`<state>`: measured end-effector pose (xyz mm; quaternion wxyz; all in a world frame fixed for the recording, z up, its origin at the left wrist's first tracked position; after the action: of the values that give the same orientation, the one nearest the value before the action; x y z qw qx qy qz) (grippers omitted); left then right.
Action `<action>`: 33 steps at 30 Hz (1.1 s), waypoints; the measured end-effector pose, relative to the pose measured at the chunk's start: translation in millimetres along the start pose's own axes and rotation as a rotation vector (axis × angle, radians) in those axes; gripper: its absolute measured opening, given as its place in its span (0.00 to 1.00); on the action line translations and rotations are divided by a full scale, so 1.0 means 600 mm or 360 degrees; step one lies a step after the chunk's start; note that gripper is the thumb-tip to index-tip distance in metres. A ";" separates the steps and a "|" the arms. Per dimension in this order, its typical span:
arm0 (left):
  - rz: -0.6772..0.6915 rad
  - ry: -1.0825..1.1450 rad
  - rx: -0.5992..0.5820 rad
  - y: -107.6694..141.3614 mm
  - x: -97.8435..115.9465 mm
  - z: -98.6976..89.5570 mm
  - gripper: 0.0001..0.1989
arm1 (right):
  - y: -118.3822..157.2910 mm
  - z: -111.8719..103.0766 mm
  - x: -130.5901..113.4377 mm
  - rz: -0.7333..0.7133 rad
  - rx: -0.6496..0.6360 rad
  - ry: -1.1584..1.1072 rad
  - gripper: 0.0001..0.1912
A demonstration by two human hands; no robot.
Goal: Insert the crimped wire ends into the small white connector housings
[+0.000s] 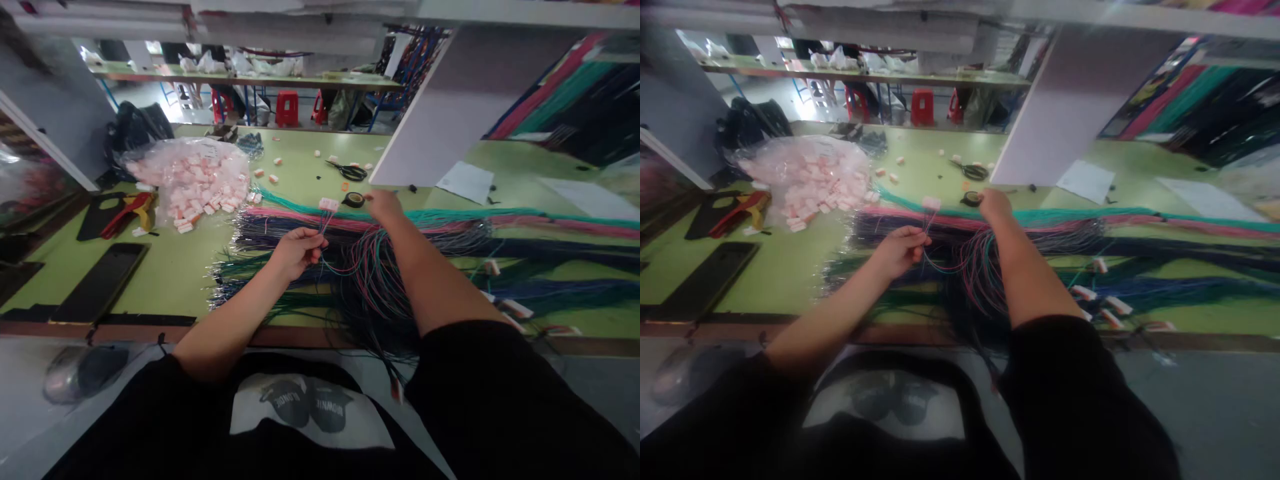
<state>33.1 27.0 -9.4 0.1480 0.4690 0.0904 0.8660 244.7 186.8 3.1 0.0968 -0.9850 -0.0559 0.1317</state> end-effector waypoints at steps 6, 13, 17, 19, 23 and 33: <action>0.0053 0.0035 0.0047 -0.006 0.006 -0.006 0.11 | -0.011 0.061 -0.013 0.0102 -0.0234 0.0179 0.22; 0.0147 0.0037 0.0091 -0.016 0.004 -0.012 0.11 | 0.003 -0.007 -0.050 -0.0067 -0.0535 0.0013 0.14; 0.0325 -0.0054 0.0119 -0.014 0.001 -0.008 0.11 | 0.090 -0.056 -0.095 -0.0370 -0.0864 -0.0453 0.15; 0.0411 -0.0141 0.0124 -0.013 -0.001 -0.006 0.10 | 0.138 -0.067 -0.122 -0.0466 -0.0883 -0.0502 0.16; 0.0533 -0.0350 0.0107 -0.011 -0.003 -0.005 0.11 | 0.197 -0.075 -0.171 -0.0513 -0.0515 -0.0074 0.15; 0.0757 -0.0753 -0.0003 -0.011 -0.005 -0.007 0.10 | 0.227 -0.090 -0.212 -0.0359 -0.0445 0.0502 0.19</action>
<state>32.0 32.0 -16.2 -0.0409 0.6648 -0.0592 0.7436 148.6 27.3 57.6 -0.0188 -0.9847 -0.1674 -0.0444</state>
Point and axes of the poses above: each hand's wrist, its own y-axis away from the middle knuckle, its own z-axis out of the palm, x = y × z, the point moved 2 cm from there along -y, towards the middle knuckle, and after that the axes turned 2 degrees about -x, right-handed, at the moved point
